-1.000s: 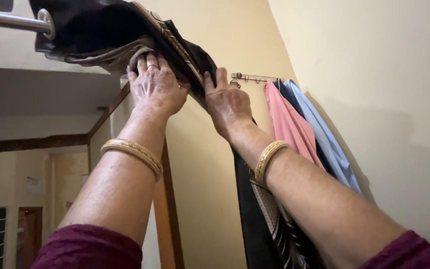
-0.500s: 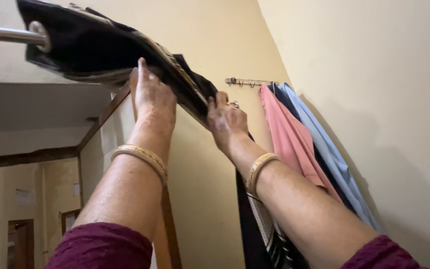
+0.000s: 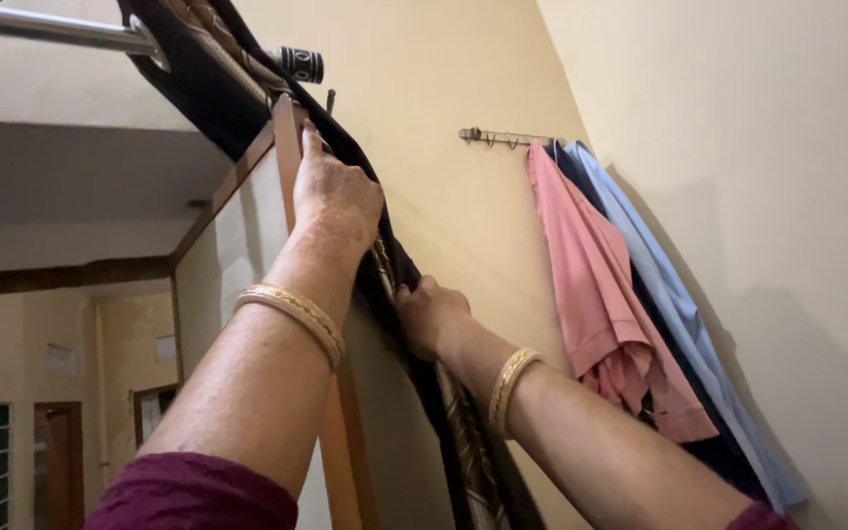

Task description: The person adjusts patterned curtains on a rod, gathering and smoothing the fabric with both hands. The person then walks to a wall-mounted switchboard and operates several switches.

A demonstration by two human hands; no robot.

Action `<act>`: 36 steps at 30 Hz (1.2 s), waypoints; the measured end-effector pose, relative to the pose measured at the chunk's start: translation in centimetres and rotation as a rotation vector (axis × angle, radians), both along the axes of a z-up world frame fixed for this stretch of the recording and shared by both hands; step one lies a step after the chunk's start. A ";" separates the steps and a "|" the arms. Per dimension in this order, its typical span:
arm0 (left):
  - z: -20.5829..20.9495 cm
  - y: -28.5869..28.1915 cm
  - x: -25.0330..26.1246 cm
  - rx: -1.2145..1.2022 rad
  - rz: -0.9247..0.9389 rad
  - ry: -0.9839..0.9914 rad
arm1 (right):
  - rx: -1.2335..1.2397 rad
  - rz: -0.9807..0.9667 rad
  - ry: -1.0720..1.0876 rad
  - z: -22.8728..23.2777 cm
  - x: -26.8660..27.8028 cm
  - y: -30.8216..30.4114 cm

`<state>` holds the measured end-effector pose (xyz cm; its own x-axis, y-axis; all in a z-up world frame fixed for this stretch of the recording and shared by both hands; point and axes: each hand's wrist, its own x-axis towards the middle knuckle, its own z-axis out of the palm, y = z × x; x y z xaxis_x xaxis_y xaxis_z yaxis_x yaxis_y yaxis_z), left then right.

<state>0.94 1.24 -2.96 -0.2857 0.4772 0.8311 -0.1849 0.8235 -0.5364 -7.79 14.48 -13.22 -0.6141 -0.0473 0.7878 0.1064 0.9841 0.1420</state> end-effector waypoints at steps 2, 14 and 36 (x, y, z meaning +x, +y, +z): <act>-0.5 -0.3 0.4 0.006 -0.006 -0.007 | 0.002 0.002 0.035 -1.3 0.3 -0.6; -6.4 -2.8 1.1 0.178 -0.606 0.126 | -0.203 0.373 0.316 -6.4 6.1 -4.2; -15.3 -9.5 1.6 0.221 -1.074 0.212 | -0.049 0.645 0.821 -7.7 13.9 -8.9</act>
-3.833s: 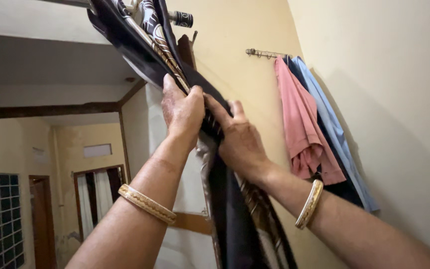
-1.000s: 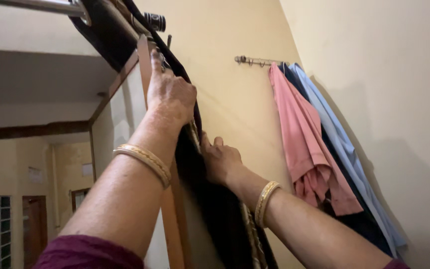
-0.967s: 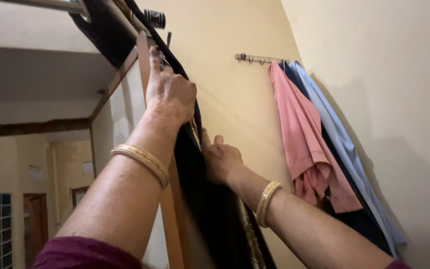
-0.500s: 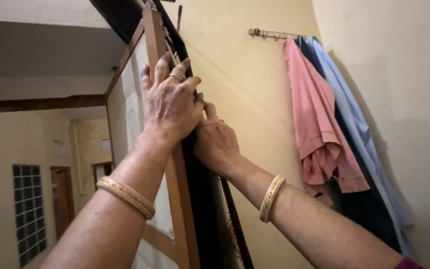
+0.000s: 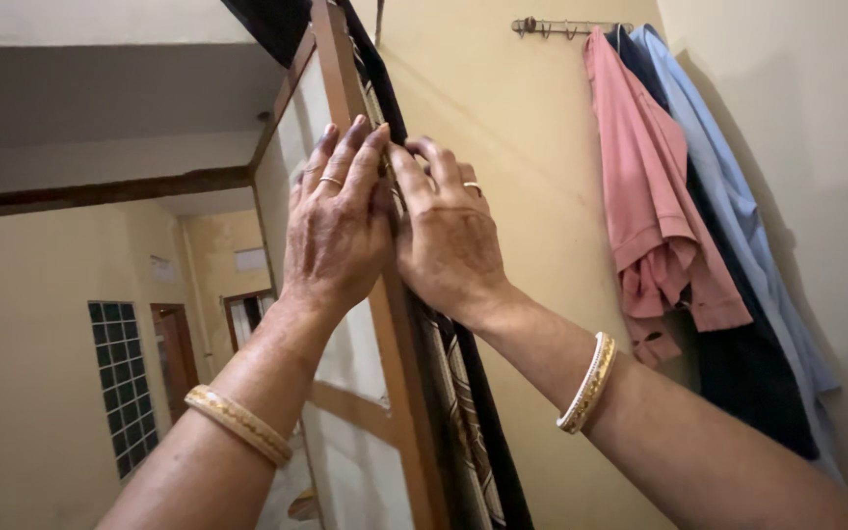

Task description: The person adjusts patterned curtains on a rod, gathering and smoothing the fabric with both hands. The person then walks to a wall-mounted switchboard and operates several switches.

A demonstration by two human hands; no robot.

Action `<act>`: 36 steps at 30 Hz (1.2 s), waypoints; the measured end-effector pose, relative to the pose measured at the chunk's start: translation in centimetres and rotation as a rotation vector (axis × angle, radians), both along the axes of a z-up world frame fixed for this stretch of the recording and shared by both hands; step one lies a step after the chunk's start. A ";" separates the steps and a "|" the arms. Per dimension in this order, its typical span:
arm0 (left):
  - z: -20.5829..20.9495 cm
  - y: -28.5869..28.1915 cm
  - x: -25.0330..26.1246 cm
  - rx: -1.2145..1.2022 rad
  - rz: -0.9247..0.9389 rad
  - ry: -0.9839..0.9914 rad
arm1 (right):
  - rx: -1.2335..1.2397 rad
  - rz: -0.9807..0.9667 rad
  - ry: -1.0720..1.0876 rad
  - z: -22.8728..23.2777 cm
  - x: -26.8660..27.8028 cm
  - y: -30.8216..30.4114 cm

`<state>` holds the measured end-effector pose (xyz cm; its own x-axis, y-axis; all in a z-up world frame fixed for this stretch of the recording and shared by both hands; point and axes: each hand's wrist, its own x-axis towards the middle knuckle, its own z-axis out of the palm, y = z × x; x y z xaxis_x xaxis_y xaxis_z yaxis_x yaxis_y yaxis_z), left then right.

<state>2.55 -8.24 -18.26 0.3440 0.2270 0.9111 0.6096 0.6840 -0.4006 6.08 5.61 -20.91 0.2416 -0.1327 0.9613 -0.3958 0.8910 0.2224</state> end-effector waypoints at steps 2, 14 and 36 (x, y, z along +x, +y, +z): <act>-0.4 -1.4 1.0 -0.008 0.035 -0.021 | 0.009 -0.011 -0.006 -0.1 1.3 -1.4; -3.0 -12.8 5.7 0.008 0.341 -0.132 | 0.111 -0.008 -0.035 -1.7 4.1 -11.4; -8.7 -37.3 15.9 0.110 0.925 -0.314 | 0.341 0.292 -0.195 -3.6 7.3 -35.7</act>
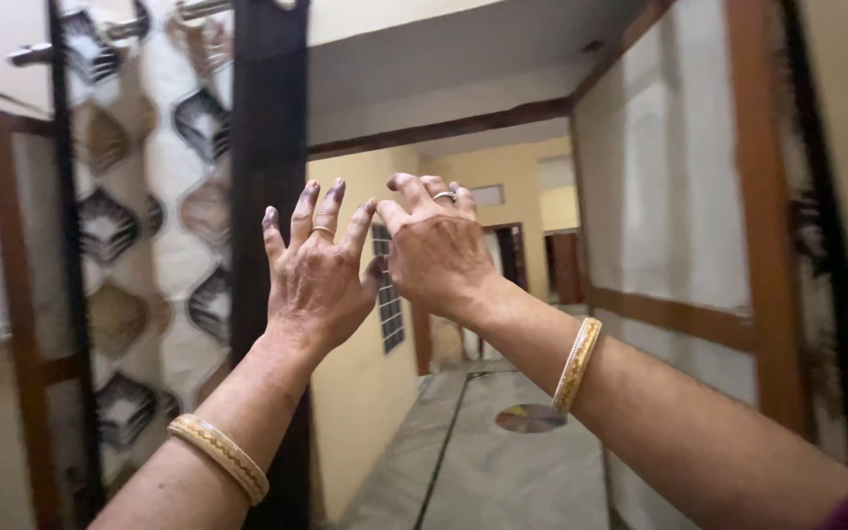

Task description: The person adjusts patterned curtains on a rod, gathering and smoothing the fabric with both hands. The person then walks to a wall-mounted switchboard and operates several switches.

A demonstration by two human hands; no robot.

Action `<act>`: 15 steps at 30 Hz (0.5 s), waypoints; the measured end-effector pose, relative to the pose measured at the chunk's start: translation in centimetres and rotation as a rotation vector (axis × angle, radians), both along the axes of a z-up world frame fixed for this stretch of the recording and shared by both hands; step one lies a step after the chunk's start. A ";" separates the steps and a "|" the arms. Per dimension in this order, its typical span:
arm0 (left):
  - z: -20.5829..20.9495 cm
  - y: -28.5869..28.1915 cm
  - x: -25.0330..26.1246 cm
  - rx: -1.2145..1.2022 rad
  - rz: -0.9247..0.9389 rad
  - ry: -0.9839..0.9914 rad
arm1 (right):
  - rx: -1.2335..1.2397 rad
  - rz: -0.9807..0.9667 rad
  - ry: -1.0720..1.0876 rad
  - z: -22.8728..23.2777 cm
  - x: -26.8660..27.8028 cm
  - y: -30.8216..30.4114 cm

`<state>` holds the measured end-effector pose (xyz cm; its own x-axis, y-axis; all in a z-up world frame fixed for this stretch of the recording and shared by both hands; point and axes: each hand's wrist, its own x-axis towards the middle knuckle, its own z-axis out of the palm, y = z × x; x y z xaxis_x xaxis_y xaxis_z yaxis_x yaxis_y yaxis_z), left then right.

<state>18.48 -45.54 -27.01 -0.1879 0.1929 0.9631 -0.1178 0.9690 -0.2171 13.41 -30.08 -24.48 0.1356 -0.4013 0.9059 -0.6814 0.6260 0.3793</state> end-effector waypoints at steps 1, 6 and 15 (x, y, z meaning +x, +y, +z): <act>-0.2 -0.9 0.5 0.011 0.031 -0.006 | 0.000 0.016 0.012 -0.1 0.0 -1.1; -1.5 -5.3 2.4 0.061 0.139 -0.038 | 0.009 0.118 0.004 -1.0 0.0 -6.4; -2.2 -12.3 2.3 0.132 0.234 -0.076 | -0.021 0.279 0.000 -2.3 -1.0 -13.9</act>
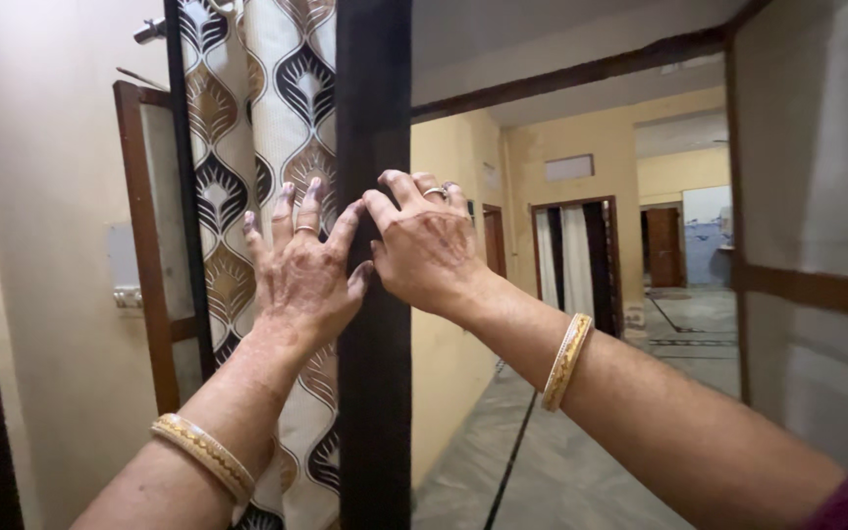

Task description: The person adjusts patterned curtains on a rod, gathering and smoothing the fabric with both hands. The person then walks to a wall-mounted switchboard and operates several switches.

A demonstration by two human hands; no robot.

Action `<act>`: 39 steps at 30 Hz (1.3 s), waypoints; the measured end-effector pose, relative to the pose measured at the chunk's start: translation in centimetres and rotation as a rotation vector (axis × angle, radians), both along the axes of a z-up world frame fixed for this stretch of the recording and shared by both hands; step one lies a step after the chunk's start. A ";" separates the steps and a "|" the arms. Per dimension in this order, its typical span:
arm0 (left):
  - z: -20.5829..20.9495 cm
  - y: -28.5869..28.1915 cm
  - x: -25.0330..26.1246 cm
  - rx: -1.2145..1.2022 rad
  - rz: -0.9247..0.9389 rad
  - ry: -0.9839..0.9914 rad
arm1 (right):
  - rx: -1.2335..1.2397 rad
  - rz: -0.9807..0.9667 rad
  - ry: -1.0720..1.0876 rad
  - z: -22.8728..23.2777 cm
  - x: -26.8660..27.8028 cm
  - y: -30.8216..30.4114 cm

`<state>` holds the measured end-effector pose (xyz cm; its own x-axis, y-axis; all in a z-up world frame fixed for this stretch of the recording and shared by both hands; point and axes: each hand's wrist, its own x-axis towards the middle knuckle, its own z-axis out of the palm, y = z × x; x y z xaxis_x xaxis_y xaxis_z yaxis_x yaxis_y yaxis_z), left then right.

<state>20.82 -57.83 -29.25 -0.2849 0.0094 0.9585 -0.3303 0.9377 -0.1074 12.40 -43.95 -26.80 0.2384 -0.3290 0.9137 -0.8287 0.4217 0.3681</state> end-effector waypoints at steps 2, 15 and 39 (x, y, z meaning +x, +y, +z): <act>0.0 -1.6 -0.4 -0.006 0.011 -0.002 | -0.002 0.006 0.028 0.0 -0.6 -1.6; 2.9 -11.3 -3.9 0.036 0.038 -0.018 | -0.178 0.075 0.076 3.4 -4.5 -12.5; 11.4 -20.9 -13.3 0.213 -0.396 -0.036 | -0.462 -0.078 -0.146 7.2 -7.3 -23.3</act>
